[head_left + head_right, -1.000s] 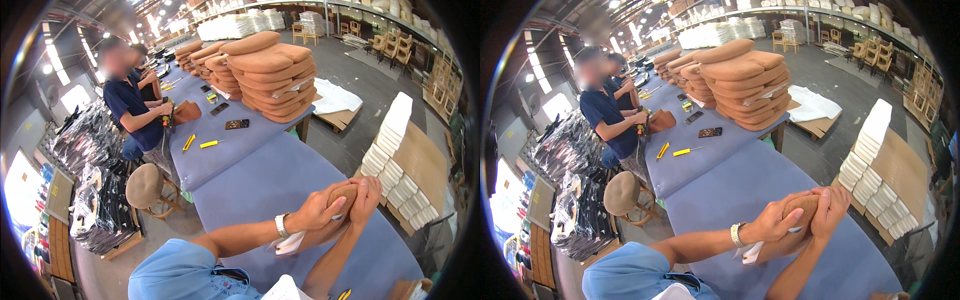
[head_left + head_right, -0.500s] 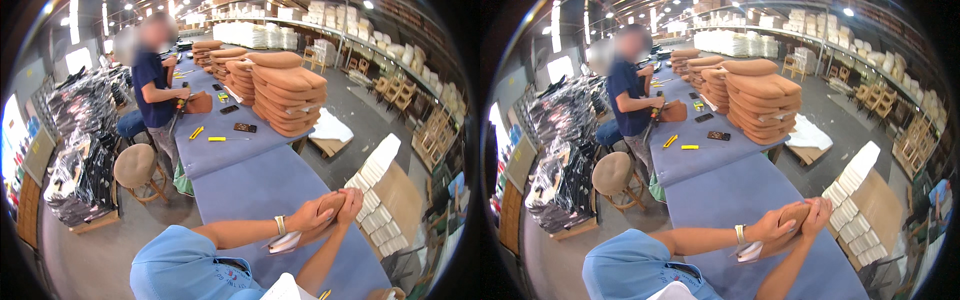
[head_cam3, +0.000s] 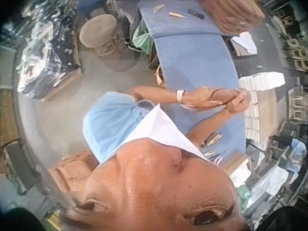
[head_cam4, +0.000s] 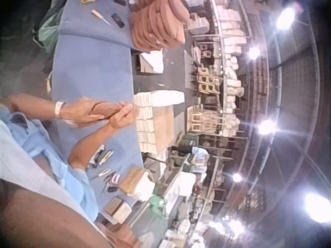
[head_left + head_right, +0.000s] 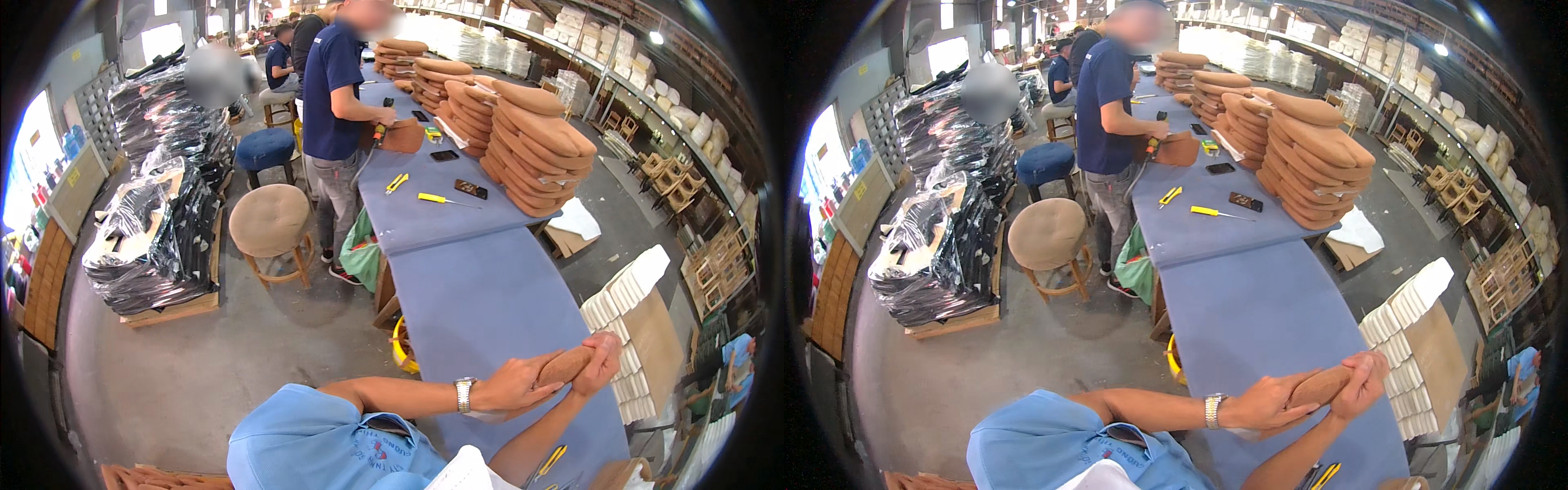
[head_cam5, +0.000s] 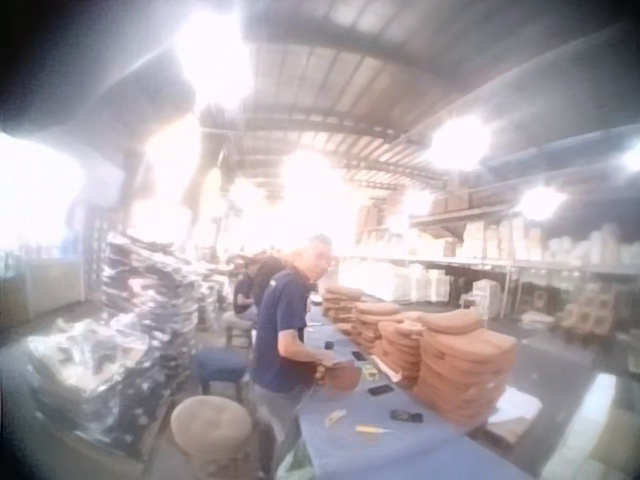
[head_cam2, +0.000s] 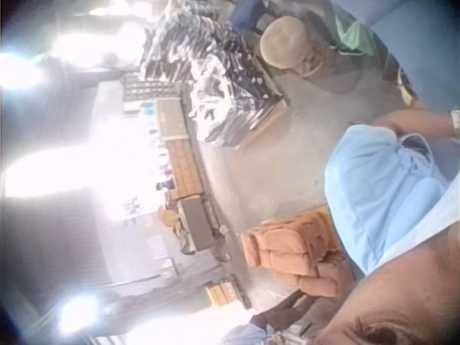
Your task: The person assembles cushion covers by folding fabric over foam inserts, trimming excess with a utility knife, and securing edges with a staple gun. They repeatedly handle multiple cushion units, flip them, and stack finished pieces on a nearby pile.
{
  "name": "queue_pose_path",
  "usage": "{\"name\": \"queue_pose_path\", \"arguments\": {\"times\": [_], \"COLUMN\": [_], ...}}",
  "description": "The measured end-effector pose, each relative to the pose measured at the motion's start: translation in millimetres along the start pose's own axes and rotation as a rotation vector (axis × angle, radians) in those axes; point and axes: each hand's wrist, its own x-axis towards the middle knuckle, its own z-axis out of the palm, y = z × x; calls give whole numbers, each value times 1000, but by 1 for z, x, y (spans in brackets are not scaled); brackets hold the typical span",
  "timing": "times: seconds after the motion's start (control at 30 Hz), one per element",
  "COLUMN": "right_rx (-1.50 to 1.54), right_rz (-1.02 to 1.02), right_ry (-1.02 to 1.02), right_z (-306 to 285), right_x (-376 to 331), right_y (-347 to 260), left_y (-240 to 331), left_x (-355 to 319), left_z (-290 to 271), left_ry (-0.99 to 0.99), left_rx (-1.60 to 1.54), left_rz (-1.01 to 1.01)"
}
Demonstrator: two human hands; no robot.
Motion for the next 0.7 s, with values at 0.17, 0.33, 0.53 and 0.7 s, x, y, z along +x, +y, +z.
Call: {"name": "queue_pose_path", "arguments": {"times": [0.17, 0.33, 0.53, 0.7], "right_rx": [-36, -27, 197, 392], "right_rz": [149, 310, 385, 443], "right_ry": [86, 120, 239, 307], "right_z": [15, -7, -25, -35], "right_x": [-48, -55, -46, -32], "right_y": [6, 8, 45, 71], "left_y": [-1, 0, -6, -32], "left_x": [-33, -23, 9, 49], "left_z": [-7, 0, 32, 67], "left_ry": [-68, -236, -387, -352], "left_rx": [-5, 25, -807, -592], "left_rz": [-112, 102, -291, -110]}}
